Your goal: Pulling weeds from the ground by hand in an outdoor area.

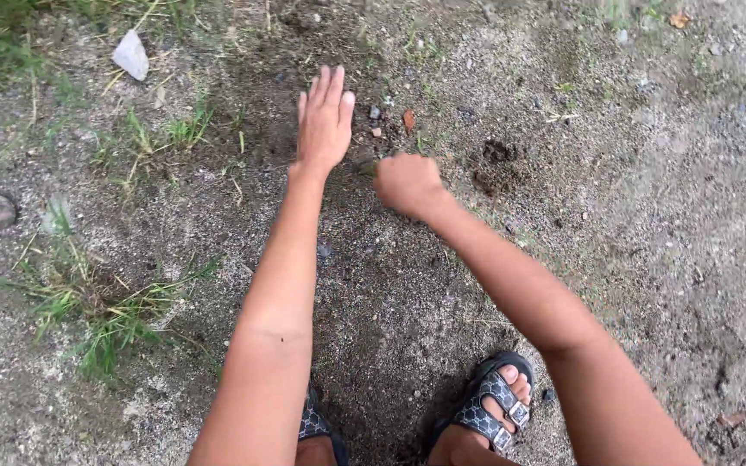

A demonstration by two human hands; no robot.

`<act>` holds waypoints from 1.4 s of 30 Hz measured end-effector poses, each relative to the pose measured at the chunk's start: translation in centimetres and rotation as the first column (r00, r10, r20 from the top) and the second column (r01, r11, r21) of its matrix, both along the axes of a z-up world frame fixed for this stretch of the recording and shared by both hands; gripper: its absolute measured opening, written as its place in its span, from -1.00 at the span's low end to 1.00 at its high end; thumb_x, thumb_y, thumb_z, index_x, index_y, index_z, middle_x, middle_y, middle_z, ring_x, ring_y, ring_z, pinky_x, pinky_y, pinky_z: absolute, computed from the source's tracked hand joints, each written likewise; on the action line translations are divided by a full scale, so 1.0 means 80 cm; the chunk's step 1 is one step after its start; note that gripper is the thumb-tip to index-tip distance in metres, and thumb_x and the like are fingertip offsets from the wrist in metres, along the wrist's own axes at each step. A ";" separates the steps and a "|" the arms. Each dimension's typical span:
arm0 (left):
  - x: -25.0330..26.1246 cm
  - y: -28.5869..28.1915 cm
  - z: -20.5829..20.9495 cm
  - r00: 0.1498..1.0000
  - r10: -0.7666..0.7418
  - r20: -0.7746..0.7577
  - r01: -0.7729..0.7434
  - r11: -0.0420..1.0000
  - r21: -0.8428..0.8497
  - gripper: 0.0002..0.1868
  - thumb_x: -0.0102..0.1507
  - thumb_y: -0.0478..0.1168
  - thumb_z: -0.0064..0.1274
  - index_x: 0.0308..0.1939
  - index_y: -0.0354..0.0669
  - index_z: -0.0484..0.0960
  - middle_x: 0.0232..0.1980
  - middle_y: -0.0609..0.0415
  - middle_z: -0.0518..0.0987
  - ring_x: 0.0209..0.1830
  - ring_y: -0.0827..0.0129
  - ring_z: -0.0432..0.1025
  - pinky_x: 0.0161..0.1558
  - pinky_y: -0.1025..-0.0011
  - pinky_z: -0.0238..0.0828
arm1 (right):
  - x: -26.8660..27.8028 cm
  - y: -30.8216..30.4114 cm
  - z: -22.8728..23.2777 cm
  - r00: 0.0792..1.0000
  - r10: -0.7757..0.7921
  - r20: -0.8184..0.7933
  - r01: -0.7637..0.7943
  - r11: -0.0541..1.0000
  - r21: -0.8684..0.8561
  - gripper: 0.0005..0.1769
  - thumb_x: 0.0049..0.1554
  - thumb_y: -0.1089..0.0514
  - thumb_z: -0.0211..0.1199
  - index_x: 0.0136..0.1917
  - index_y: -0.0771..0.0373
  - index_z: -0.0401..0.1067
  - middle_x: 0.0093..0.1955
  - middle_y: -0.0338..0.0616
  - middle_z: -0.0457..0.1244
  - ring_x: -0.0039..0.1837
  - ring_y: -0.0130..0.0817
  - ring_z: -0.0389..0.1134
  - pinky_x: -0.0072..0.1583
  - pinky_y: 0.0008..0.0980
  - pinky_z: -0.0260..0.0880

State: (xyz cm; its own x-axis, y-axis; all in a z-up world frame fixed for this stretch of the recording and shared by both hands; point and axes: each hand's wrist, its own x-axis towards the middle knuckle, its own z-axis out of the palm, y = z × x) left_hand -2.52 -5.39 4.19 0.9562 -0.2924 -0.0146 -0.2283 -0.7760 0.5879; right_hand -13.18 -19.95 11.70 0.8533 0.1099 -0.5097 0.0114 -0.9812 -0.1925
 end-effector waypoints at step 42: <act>-0.098 -0.010 -0.069 0.993 -0.097 -0.074 0.116 0.936 0.333 -0.27 0.47 0.20 -0.42 0.66 0.08 -0.15 0.71 -0.07 -0.35 0.71 0.05 -0.43 0.60 -0.04 -0.56 | -0.037 -0.062 -0.111 0.932 -0.200 0.303 0.059 0.907 0.416 -0.86 0.26 0.19 0.24 0.06 0.24 0.55 -0.09 -0.02 0.36 -0.14 -0.12 0.42 -0.01 -0.18 0.52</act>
